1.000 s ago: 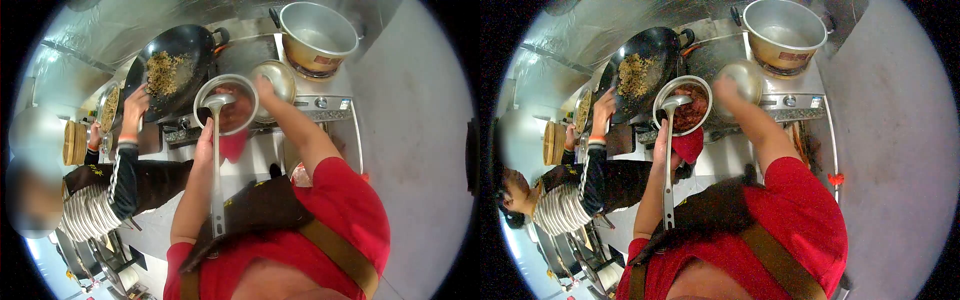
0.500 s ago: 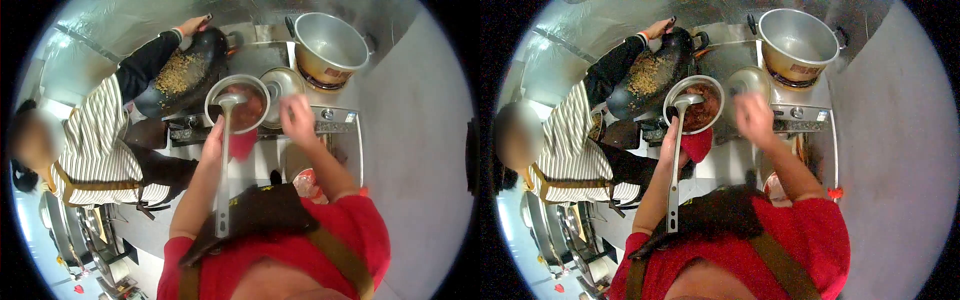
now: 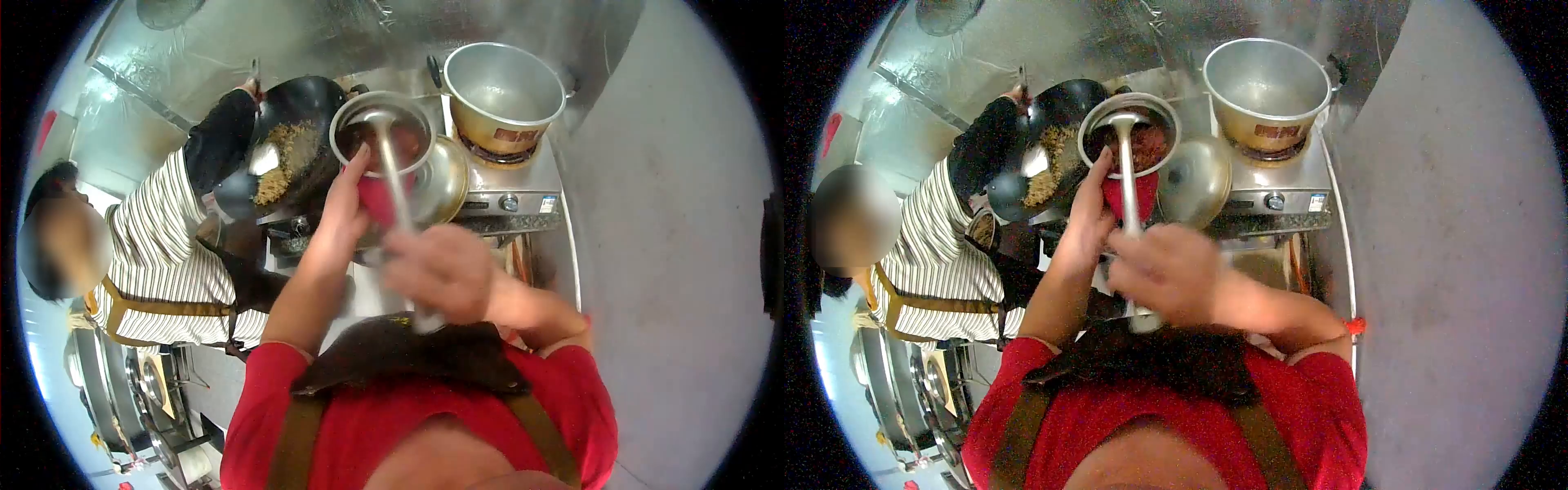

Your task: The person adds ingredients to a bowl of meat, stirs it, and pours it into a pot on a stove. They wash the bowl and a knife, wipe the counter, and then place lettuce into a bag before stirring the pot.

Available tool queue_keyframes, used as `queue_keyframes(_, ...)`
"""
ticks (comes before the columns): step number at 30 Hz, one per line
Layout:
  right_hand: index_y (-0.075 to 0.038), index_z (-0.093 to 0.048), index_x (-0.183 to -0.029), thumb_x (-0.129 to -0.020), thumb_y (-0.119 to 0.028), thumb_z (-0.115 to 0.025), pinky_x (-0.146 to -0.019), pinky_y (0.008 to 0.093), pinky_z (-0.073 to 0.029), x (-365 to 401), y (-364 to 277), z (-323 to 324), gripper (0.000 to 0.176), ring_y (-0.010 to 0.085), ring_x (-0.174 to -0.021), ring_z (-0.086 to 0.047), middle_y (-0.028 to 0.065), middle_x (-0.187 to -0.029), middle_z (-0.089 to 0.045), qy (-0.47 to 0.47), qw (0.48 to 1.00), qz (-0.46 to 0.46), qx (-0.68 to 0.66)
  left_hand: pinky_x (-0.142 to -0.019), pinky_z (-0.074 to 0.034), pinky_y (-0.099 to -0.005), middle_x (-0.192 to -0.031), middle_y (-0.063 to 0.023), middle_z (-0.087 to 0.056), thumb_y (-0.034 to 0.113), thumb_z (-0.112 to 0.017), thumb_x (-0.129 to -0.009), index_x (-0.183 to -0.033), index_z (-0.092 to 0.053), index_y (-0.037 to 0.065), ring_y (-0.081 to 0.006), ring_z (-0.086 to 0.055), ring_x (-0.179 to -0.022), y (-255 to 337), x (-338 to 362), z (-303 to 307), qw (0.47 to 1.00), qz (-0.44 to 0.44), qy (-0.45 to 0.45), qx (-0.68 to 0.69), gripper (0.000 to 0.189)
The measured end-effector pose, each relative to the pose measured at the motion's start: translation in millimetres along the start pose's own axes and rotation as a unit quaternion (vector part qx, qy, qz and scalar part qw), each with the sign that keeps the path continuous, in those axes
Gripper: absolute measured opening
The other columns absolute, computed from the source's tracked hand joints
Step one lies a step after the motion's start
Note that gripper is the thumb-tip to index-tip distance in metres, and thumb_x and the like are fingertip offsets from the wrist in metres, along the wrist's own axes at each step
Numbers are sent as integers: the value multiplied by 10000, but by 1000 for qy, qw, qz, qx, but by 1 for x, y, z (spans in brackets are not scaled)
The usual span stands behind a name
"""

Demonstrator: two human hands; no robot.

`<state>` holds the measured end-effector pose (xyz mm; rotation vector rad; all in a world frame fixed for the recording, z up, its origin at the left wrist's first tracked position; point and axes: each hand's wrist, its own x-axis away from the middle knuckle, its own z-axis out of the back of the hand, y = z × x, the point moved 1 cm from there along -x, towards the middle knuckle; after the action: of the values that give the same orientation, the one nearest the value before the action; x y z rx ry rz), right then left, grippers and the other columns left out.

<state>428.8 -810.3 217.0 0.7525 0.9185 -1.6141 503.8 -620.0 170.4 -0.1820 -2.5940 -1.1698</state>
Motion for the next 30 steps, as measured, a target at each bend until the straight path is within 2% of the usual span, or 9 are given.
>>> queue_keyframes(3, -108, -595, -1068, -690, -35, -704, -710, 346, -523, 1, 14, 56, 401, 303, -854, -615, 161, -1097, -571, 7, 983, -186, -13, -819, -504, -398, -1075, -125, -624, 314, -520, -920, -1126, -556, 54, -256, -624, -919, 15, -14, -31, 998, -33, -32, -38, 334)
queue_keyframes(7, 1, -620, -1046, -745, 26, -628, -778, 329, -499, 3, 38, 93, 302, 290, -918, -610, 174, -1029, -606, 50, 980, -191, 38, -823, -508, -380, -1092, -118, -621, 234, -530, -919, -1138, -546, 43, -230, -620, -944, 30, -56, -53, 992, -39, -98, -67, 291)
queue_keyframes(9, 12, -613, -1055, -796, 20, -581, -796, 327, -487, 10, 62, 99, 261, 269, -920, -610, 172, -1024, -610, 89, 979, -182, 22, -813, -518, -358, -1110, -108, -608, 196, -557, -903, -1167, -517, 46, -212, -618, -950, 41, -75, -74, 972, -124, -135, -148, 306)
queue_keyframes(14, -29, -639, -1043, -838, 14, -572, -804, 312, -491, 20, 126, 114, 220, 239, -931, -624, 132, -1010, -646, 116, 975, -177, 74, -832, -501, -355, -1123, -95, -581, 212, -573, -888, -1207, -491, 88, -217, -608, -956, 56, -143, -120, 935, -159, -203, -245, 351)
queue_keyframes(17, -69, -648, -1041, -796, 43, -592, -830, 320, -499, 33, 143, 111, 275, 260, -988, -616, 134, -1093, -629, 82, 972, -191, 109, -854, -478, -361, -1126, -104, -580, 253, -548, -899, -1286, -445, 100, -230, -594, -979, 50, -210, -138, 874, -255, -176, -373, 429)
queue_keyframes(21, -104, -635, -1061, -697, 84, -580, -825, 341, -507, 56, 162, 113, 413, 301, -995, -600, 125, -1161, -590, 23, 969, -181, 166, -904, -441, -408, -1168, -183, -563, 228, -562, -830, -1374, -367, 154, -363, -541, -1053, 39, -246, -162, 656, -354, -54, -664, 583)
queue_keyframes(22, -102, -631, -1065, -684, 92, -573, -825, 343, -508, 61, 161, 114, 432, 301, -997, -600, 127, -1160, -590, 21, 968, -175, 176, -891, -436, -445, -1180, -252, -510, 241, -500, -869, -1384, -348, 247, -429, -540, -1022, 35, -253, -164, 619, -362, -50, -696, 537)
queue_keyframes(29, -93, -601, -1104, -636, 87, -580, -854, 368, -492, 74, 153, 104, 502, 330, -1048, -572, 162, -1215, -549, 20, 961, -159, 225, -863, -455, -471, -1192, -208, -457, 166, -443, -884, -1381, -330, 335, -413, -561, -978, 14, -200, -197, 524, -370, -64, -764, 536)
queue_keyframes(30, -95, -598, -1111, -635, 83, -585, -858, 369, -491, 75, 156, 100, 509, 334, -1055, -568, 166, -1225, -541, 12, 962, -156, 225, -818, -489, -477, -1169, -210, -433, 339, -738, -638, -1294, -351, 349, -415, -585, -964, 11, -209, -196, 518, -391, -76, -757, 762)
